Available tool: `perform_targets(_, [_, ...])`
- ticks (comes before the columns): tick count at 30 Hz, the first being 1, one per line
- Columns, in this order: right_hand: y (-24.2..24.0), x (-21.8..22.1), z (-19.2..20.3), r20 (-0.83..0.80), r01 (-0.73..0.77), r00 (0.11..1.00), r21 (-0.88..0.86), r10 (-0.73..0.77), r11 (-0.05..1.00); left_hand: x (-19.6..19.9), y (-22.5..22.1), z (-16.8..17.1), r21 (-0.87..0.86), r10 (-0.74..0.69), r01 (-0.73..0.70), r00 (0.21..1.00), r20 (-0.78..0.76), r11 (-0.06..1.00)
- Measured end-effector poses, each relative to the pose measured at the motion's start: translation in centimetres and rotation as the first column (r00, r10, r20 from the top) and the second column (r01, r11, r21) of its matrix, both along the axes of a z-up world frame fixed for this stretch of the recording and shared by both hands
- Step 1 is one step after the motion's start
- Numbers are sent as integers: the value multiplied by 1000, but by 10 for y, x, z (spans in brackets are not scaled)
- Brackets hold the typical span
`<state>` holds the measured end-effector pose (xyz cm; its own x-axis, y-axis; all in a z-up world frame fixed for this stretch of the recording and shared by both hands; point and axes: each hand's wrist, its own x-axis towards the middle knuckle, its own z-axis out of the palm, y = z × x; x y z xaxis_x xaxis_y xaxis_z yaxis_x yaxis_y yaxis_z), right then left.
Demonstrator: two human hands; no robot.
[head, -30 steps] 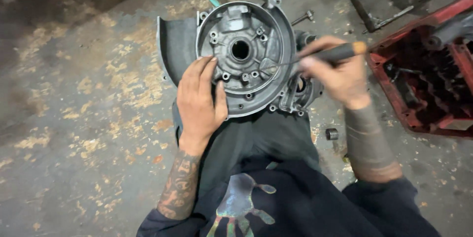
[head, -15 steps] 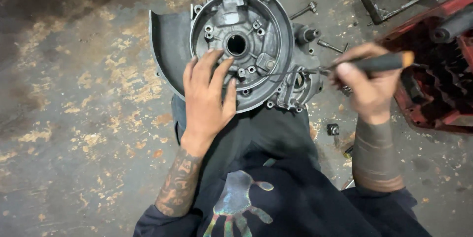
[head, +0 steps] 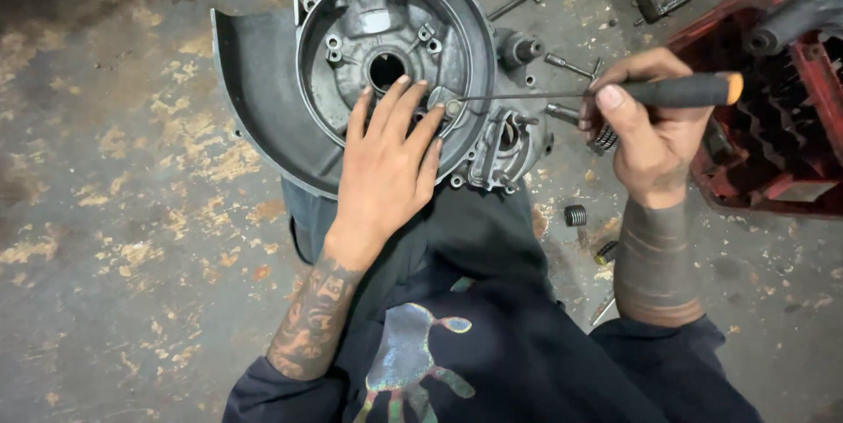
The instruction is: The recorder is cleaning and dismantling a motorcycle engine crankcase using tools while sitting on the floor.
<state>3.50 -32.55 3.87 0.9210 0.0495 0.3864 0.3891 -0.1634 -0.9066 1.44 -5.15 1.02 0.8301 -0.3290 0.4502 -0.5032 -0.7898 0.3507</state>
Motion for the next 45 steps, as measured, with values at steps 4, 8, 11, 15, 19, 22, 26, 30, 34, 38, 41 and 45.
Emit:
perform_targets(4, [-8, 26, -4, 54, -51, 997, -9, 51, 999, -1, 1, 1, 36, 8, -8, 1000, -7, 999])
perform_targets(8, [-8, 36, -5, 13, -100, 995, 79, 100, 992, -1, 2, 1, 62, 3, -2, 1000, -6, 998])
perform_targets(11, [-9, 38, -10, -21, -102, 994, 88, 104, 991, -1, 3, 0, 68, 5, -4, 1000, -21, 998])
perform_targets(15, [-11, 36, -10, -2, -86, 996, 11, 86, 996, 2, 3, -2, 87, 17, -15, 1000, -20, 996])
perform_targets(19, [-6, 35, -14, 3, -67, 998, 30, 66, 997, 3, 4, 0, 88, 2, 1, 999, -35, 996])
perform_targets(22, [-1, 34, -14, 29, 22, 999, -16, -21, 1000, 5, 5, 0, 83, -9, 12, 999, -33, 996])
perform_targets(26, [10, 34, -10, -22, 87, 996, 8, -86, 996, 6, 4, -1, 67, -12, 15, 999, -43, 998])
perform_targets(30, [15, 40, -7, -22, 98, 995, -24, -98, 995, 6, 5, 0, 86, -17, 21, 998, -56, 996])
perform_targets(34, [13, 42, -11, -104, 96, 991, 76, -88, 992, 7, 6, 0, 113, -25, 31, 998, -61, 993])
perform_targets(38, [14, 44, -11, -104, 85, 992, 81, -77, 993, 7, 6, -2, 122, -33, 37, 999, -37, 992])
perform_targets(41, [12, 44, -14, -102, 69, 993, 100, -58, 993, 7, 6, -1, 122, -39, 43, 999, -34, 992])
perform_targets(45, [9, 46, -18, -176, 111, 981, 142, -85, 984, 7, 4, 1, 147, -39, 43, 999, -26, 988])
